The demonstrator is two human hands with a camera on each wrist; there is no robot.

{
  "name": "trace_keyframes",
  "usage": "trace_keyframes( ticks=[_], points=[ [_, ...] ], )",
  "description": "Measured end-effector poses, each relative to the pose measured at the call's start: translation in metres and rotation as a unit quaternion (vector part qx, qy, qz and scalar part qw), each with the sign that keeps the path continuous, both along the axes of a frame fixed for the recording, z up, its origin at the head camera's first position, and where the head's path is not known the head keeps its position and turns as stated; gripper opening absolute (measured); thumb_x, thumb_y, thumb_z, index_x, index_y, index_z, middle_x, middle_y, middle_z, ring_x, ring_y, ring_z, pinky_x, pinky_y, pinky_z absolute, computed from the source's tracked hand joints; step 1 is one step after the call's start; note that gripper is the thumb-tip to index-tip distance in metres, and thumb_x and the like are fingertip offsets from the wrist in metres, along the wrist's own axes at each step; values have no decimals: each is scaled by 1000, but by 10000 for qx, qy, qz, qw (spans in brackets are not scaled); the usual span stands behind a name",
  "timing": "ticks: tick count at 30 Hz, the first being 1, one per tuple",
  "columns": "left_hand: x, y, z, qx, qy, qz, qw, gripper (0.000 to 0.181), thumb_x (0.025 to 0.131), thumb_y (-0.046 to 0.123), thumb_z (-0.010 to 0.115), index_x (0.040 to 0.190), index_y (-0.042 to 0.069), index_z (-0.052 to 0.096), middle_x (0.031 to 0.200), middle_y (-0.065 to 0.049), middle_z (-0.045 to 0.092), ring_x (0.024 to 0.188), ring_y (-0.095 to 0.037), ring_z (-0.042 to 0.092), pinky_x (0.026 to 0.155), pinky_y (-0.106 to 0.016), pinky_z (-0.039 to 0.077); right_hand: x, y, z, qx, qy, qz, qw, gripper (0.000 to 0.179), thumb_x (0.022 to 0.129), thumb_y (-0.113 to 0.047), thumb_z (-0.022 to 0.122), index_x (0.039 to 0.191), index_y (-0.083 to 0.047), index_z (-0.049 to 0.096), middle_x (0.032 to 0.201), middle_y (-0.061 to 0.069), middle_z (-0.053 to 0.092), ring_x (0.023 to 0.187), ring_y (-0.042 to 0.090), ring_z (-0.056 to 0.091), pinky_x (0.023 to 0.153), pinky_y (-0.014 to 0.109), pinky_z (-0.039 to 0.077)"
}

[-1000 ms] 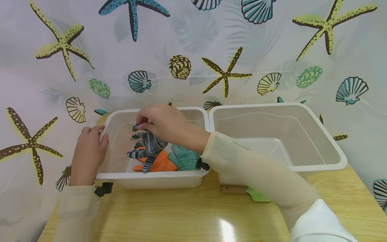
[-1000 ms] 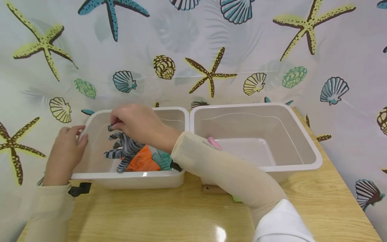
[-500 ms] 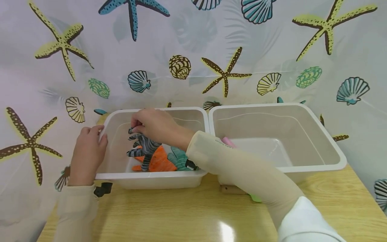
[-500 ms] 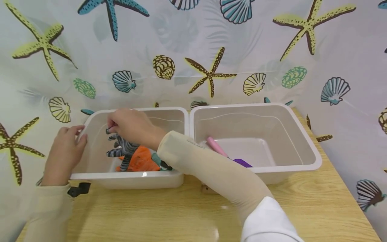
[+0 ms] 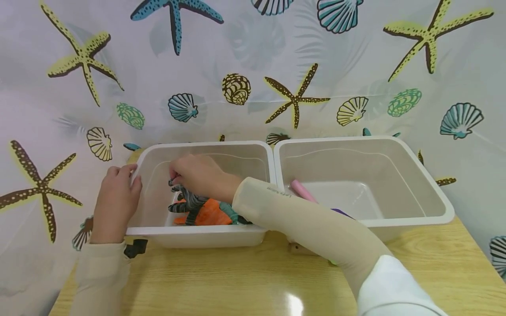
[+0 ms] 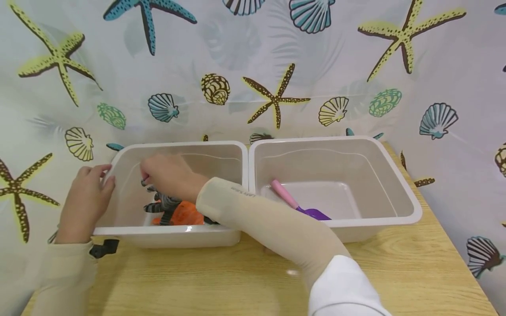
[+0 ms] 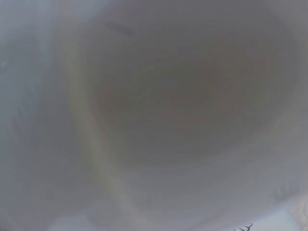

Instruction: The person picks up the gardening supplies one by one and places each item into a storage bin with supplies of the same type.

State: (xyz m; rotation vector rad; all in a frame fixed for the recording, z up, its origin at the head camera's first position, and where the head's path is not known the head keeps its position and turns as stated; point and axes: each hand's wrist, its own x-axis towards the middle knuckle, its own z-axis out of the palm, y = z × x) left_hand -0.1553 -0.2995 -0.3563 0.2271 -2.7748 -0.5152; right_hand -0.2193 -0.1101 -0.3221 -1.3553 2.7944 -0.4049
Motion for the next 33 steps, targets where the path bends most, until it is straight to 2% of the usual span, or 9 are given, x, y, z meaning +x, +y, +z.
trace_keyframes(
  ticks=[5, 17, 21, 26, 33],
  points=[
    [1, 2, 0, -1, -15, 29, 10000, 41, 91, 20, 46, 125, -2, 44, 107, -26, 41, 91, -39, 41, 80, -56, 37, 1, -3, -6, -3, 36, 183, 9998, 10, 83, -33, 59, 83, -24, 61, 77, -14, 55, 72, 5, 50, 61, 22, 42],
    [1, 2, 1, -5, 0, 47, 10000, 42, 91, 21, 47, 126, -2, 43, 108, -26, 41, 91, -38, 41, 81, -56, 38, -6, -1, -20, 89, -589, 215, 9980, 6, 83, -27, 61, 87, -22, 61, 81, -13, 55, 73, 5, 49, 63, 22, 42],
    [0, 2, 1, 19, -119, 117, 9999, 43, 91, 22, 47, 127, -1, 42, 109, -26, 41, 92, -38, 41, 82, -56, 38, -7, 1, -24, 300, -515, 164, 9981, 8, 83, -26, 62, 89, -20, 61, 80, -11, 55, 72, 7, 50, 61, 23, 42],
    [0, 2, 0, 43, -161, 131, 9998, 44, 91, 23, 47, 128, 0, 41, 110, -25, 41, 92, -38, 41, 81, -56, 38, -8, 3, -26, 637, -171, 33, 9978, 9, 81, -28, 64, 88, -21, 64, 80, -10, 56, 71, 9, 51, 60, 26, 43],
    [0, 2, 2, 23, -196, 128, 9997, 44, 91, 23, 46, 128, 0, 41, 109, -25, 40, 92, -38, 40, 82, -56, 37, -9, 4, -28, 676, -128, 60, 9976, 10, 80, -29, 64, 88, -22, 64, 83, -10, 56, 72, 9, 51, 59, 26, 43]
  ],
)
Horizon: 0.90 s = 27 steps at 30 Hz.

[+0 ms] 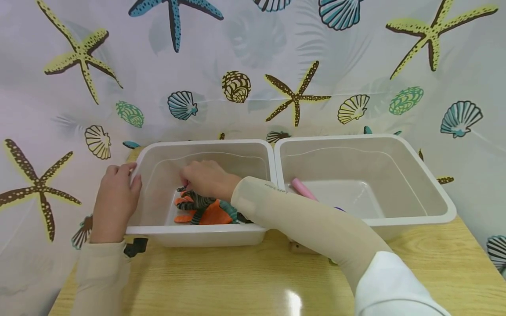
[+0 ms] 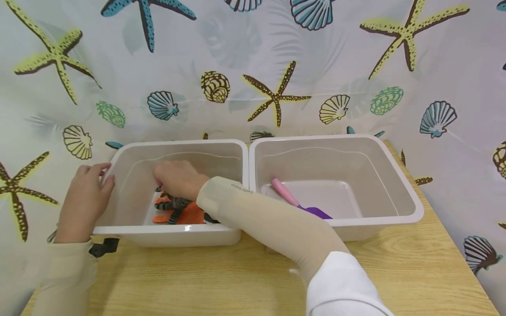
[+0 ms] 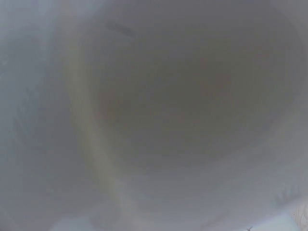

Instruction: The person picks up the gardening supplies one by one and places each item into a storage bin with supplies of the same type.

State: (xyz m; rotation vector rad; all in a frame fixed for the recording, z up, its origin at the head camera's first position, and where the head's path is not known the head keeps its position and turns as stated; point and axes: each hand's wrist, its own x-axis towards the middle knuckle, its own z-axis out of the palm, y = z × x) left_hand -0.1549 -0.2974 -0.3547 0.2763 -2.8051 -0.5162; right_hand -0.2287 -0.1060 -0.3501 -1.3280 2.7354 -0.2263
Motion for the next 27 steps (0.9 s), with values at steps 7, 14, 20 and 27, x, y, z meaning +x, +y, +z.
trace_keyframes(
  ticks=[7, 14, 20, 27],
  points=[
    [0, 1, 2, 37, 28, -21, 10000, 44, 91, 23, 47, 128, -1, 41, 109, -26, 40, 91, -38, 40, 81, -56, 38, -2, 2, -1, 224, 172, -73, 9996, 10, 81, -25, 64, 91, -22, 63, 87, -9, 57, 76, 10, 52, 61, 28, 44],
    [0, 1, 3, 40, -13, -23, 10000, 44, 92, 23, 46, 128, -1, 40, 110, -26, 40, 93, -39, 40, 82, -56, 37, -1, 4, -1, 396, 118, -248, 9988, 15, 82, -11, 57, 91, -21, 62, 85, -7, 56, 73, 11, 50, 58, 27, 43],
    [0, 1, 2, 81, -64, 6, 9999, 45, 92, 23, 45, 129, -1, 40, 111, -26, 39, 93, -38, 40, 82, -56, 37, -3, 4, -1, 536, 85, -522, 9972, 13, 82, -12, 58, 92, -19, 63, 85, -6, 56, 74, 11, 51, 58, 30, 44],
    [0, 0, 1, 62, 7, -23, 10000, 44, 92, 23, 45, 128, -1, 41, 110, -25, 40, 93, -38, 40, 83, -56, 36, -6, 5, -3, 482, 52, -618, 9969, 9, 81, -12, 57, 86, -20, 60, 81, -6, 53, 72, 12, 50, 57, 31, 43]
  ],
)
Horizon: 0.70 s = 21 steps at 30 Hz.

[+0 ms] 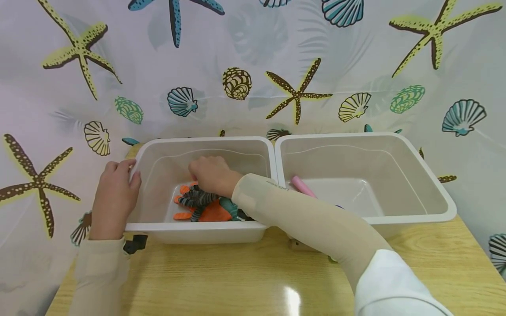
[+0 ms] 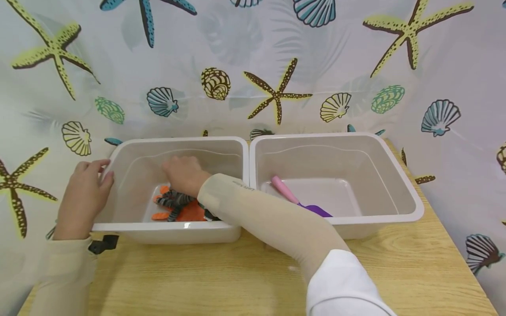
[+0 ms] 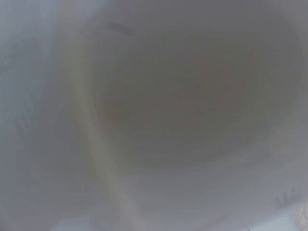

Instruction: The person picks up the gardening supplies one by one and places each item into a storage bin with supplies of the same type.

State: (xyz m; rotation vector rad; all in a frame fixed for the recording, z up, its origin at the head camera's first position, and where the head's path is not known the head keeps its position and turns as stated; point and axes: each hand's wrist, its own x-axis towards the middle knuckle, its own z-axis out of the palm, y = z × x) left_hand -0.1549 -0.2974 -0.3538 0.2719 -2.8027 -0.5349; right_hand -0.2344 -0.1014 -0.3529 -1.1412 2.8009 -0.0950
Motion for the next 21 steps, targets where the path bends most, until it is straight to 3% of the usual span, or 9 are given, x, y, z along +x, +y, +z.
trace_keyframes(
  ticks=[14, 21],
  points=[
    [-1, 2, 1, -19, 55, -54, 10000, 43, 91, 21, 46, 127, -2, 42, 109, -26, 40, 93, -39, 40, 82, -56, 36, 0, 3, 2, -56, -57, -13, 10000, 9, 82, -12, 56, 87, -19, 60, 81, -6, 53, 72, 12, 51, 56, 32, 44],
    [0, 1, 3, 40, -9, -1, 10000, 43, 92, 22, 46, 128, -1, 41, 112, -27, 40, 96, -40, 40, 83, -58, 35, 4, 1, 8, -349, -12, 11, 9994, 11, 82, -12, 53, 86, -21, 59, 81, -7, 54, 71, 11, 49, 54, 29, 42]
  ],
)
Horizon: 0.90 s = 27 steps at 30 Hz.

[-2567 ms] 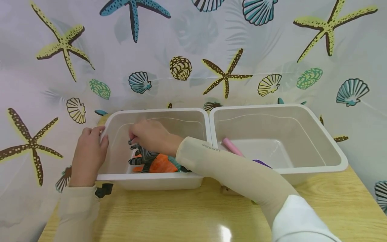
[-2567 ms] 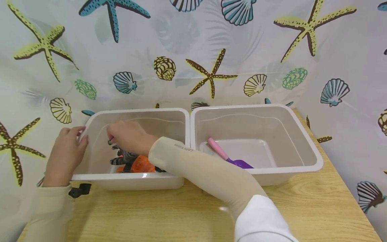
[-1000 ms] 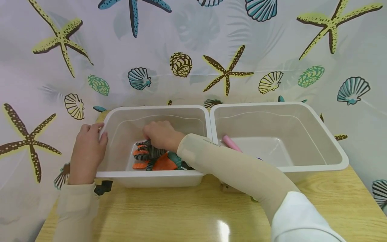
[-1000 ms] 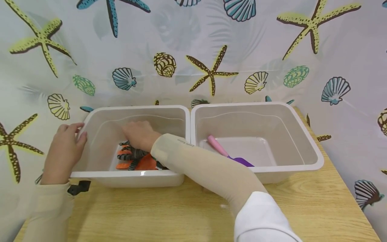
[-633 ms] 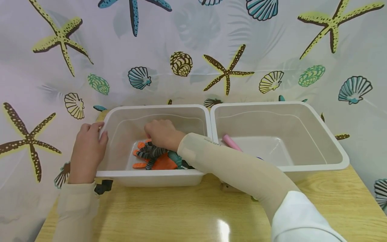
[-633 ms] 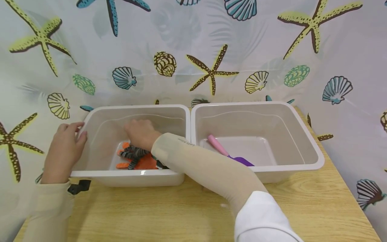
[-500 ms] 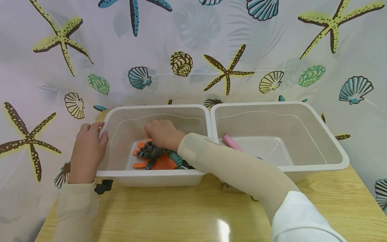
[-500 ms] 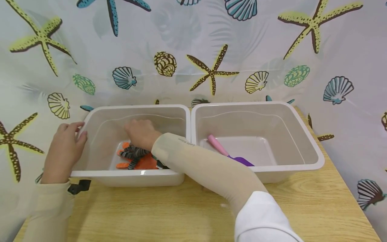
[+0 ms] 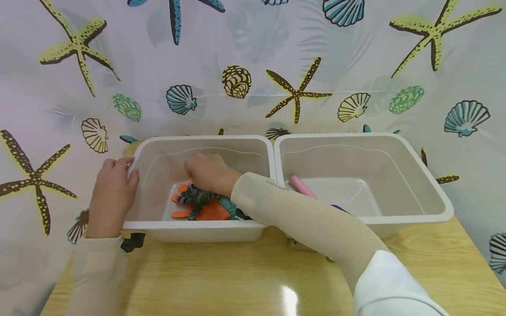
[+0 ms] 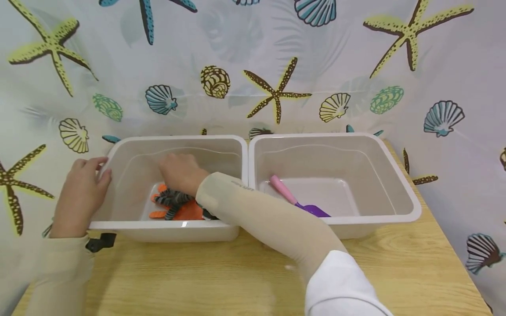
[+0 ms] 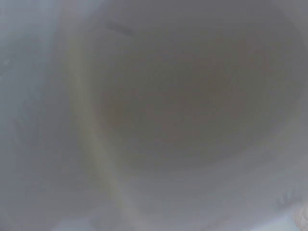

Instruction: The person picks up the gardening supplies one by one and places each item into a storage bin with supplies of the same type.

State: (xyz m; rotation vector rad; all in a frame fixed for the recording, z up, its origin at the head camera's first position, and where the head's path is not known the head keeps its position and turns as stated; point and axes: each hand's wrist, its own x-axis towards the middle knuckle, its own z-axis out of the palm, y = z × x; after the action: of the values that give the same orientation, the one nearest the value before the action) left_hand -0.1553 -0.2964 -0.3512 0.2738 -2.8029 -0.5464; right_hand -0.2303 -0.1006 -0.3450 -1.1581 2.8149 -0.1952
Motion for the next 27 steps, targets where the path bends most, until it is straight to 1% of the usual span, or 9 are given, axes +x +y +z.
trace_keyframes(
  ticks=[3, 7, 12, 15, 17, 20, 22, 23, 27],
  points=[
    [-1, 1, 0, 9, -32, -50, 10000, 43, 92, 22, 45, 128, -1, 41, 111, -27, 40, 94, -40, 39, 82, -57, 36, 2, 2, 5, -161, -1, -16, 9999, 9, 83, -14, 53, 86, -21, 58, 81, -8, 53, 71, 10, 49, 53, 27, 41],
    [0, 0, -1, -25, -59, -46, 10000, 44, 92, 23, 44, 128, -2, 41, 109, -26, 40, 91, -39, 39, 80, -56, 36, 5, 2, 16, -518, 189, 41, 9985, 10, 84, -14, 50, 85, -20, 58, 79, -9, 53, 69, 8, 48, 50, 24, 40],
    [0, -2, -3, -37, -13, -49, 10000, 44, 92, 23, 44, 128, -2, 41, 108, -26, 40, 90, -39, 39, 78, -56, 37, 9, 8, 47, -719, 511, -19, 9961, 10, 86, -20, 48, 87, -22, 59, 79, -11, 54, 69, 6, 48, 52, 22, 40],
    [2, -4, -3, -52, 47, -55, 10000, 44, 91, 23, 45, 127, -2, 42, 106, -26, 40, 88, -39, 39, 76, -56, 37, 16, 17, 68, -734, 461, -120, 9962, 11, 87, -25, 47, 89, -24, 57, 80, -13, 53, 69, 6, 48, 53, 23, 39],
    [3, -4, -2, -70, 75, -63, 9999, 43, 91, 22, 45, 127, -3, 42, 105, -26, 40, 88, -39, 39, 76, -56, 36, 20, 26, 80, -803, 440, -177, 9956, 12, 88, -26, 45, 91, -25, 57, 82, -14, 53, 70, 4, 48, 54, 23, 39],
    [4, -4, -3, -69, 106, -76, 9999, 43, 91, 21, 44, 126, -3, 42, 106, -26, 40, 88, -39, 39, 76, -55, 36, 23, 42, 95, -948, 553, -235, 9937, 13, 89, -26, 45, 92, -25, 57, 85, -14, 53, 74, 3, 47, 59, 21, 39],
    [4, -4, -5, -39, 82, -79, 9999, 43, 92, 21, 44, 127, -3, 42, 106, -26, 40, 89, -39, 39, 77, -55, 36, 22, 56, 104, -1043, 662, -301, 9919, 14, 88, -26, 45, 92, -24, 58, 87, -13, 54, 78, 3, 48, 62, 20, 39],
    [5, -3, -5, -26, 60, -78, 9999, 43, 92, 22, 44, 127, -3, 41, 107, -26, 40, 89, -39, 39, 77, -55, 35, 20, 65, 108, -1086, 713, -368, 9908, 14, 88, -26, 45, 92, -24, 58, 88, -13, 55, 78, 3, 49, 61, 21, 40],
    [6, -1, -6, -40, 60, -86, 9999, 43, 92, 21, 44, 128, -3, 41, 107, -27, 39, 90, -39, 39, 78, -55, 35, 14, 106, 116, -1233, 756, -730, 9868, 14, 88, -28, 47, 93, -23, 59, 91, -12, 57, 82, 5, 51, 61, 24, 41]
  ],
)
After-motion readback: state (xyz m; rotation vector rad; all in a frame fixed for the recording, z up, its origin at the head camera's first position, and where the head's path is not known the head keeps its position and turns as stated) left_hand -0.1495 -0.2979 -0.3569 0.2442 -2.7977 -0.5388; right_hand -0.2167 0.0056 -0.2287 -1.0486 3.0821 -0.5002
